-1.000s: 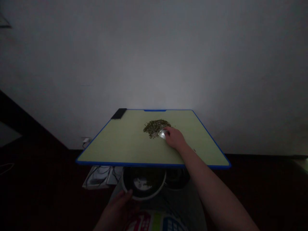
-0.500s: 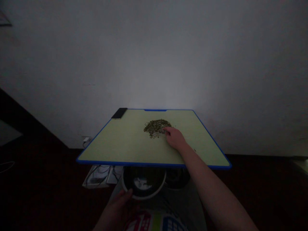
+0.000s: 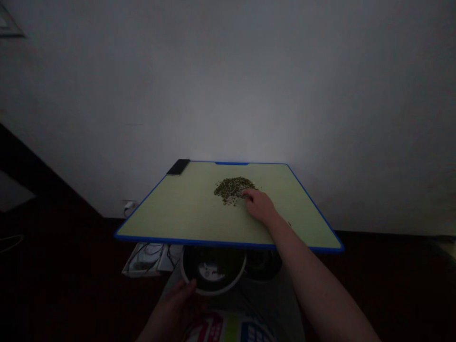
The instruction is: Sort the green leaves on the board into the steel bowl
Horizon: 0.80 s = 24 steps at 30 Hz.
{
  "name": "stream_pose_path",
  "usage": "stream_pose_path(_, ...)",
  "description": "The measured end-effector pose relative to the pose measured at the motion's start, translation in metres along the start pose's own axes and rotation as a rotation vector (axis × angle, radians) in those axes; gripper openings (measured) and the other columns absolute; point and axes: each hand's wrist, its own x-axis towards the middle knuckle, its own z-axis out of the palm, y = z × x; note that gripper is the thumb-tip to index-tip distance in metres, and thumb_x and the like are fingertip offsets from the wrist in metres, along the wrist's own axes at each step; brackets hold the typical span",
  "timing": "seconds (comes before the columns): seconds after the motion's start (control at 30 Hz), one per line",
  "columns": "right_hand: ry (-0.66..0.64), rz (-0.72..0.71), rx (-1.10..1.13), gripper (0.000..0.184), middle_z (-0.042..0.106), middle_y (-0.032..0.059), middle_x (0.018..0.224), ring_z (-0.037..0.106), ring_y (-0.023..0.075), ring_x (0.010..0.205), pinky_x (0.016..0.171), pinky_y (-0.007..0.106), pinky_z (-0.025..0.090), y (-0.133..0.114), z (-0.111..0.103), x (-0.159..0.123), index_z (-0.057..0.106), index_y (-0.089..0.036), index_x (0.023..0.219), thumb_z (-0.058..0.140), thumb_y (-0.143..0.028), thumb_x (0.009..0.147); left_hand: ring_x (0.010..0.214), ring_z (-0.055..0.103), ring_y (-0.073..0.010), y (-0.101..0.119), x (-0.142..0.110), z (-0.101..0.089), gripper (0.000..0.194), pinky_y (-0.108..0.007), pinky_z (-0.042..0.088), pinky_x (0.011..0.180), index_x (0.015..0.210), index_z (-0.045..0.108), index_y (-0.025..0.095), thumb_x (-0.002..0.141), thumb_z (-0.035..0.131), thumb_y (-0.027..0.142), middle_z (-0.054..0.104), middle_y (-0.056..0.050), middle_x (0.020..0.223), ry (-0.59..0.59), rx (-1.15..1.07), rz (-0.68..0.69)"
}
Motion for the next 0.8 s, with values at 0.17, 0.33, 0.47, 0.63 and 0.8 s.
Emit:
stream_pose_path(0.17,0.074,0.027,-0.003,0.034,0.072,0.0059,0.104,0.064,0.0190,0.095,0.089,0.030,0.045,0.0026,0.0005,0.0019,0.070,-0.019,0.108,0.047,-0.016,0.084,0.064,0.069,-0.0207,-0.0076,0.0102,-0.0075,0.024,-0.032,0.054,0.062,0.079,0.063,0.021,0.064,0.081,0.027,0.075,-0.004,0.069,-0.017,-0.019,0.021)
stream_pose_path(0.33,0.070,0.052,-0.061,0.035,0.069,0.0079,0.114,0.063,0.0206,0.104,0.094,0.032,0.044,0.0053,0.0036,0.0044,0.067,-0.019,0.113,0.045,-0.018,0.086,0.064,0.068,-0.0209,-0.0060,0.0097,-0.0058,0.020,-0.032,0.053,0.062,0.077,0.064,0.021,0.065,0.080,0.025,0.074,-0.003,0.069,-0.002,-0.039,0.008)
stream_pose_path(0.47,0.044,0.033,-0.063,0.036,0.069,0.0065,0.115,0.062,0.0200,0.105,0.096,0.033,0.044,0.0061,0.0059,0.0046,0.067,-0.020,0.116,0.045,-0.018,0.087,0.065,0.068,-0.0206,-0.0012,0.0046,-0.0031,0.022,-0.032,0.053,0.064,0.078,0.064,0.020,0.065,0.081,0.025,0.074,-0.003,0.068,-0.011,-0.017,-0.010)
stream_pose_path(0.63,0.022,0.013,-0.021,0.035,0.069,0.0058,0.116,0.062,0.0192,0.105,0.096,0.032,0.043,0.0050,0.0058,0.0033,0.067,-0.021,0.115,0.045,-0.017,0.087,0.062,0.068,-0.0201,-0.0017,0.0049,-0.0046,0.022,-0.033,0.053,0.064,0.072,0.061,0.021,0.064,0.081,0.024,0.074,-0.003,0.067,-0.019,-0.030,-0.011)
stream_pose_path(0.8,0.004,0.015,0.009,0.035,0.070,0.0067,0.111,0.063,0.0202,0.101,0.092,0.032,0.045,0.0013,0.0026,0.0014,0.068,-0.020,0.114,0.048,-0.017,0.086,0.062,0.069,-0.0192,-0.0013,0.0033,-0.0014,0.022,-0.031,0.053,0.062,0.077,0.061,0.020,0.066,0.079,0.022,0.075,-0.003,0.070,0.001,-0.023,-0.002)
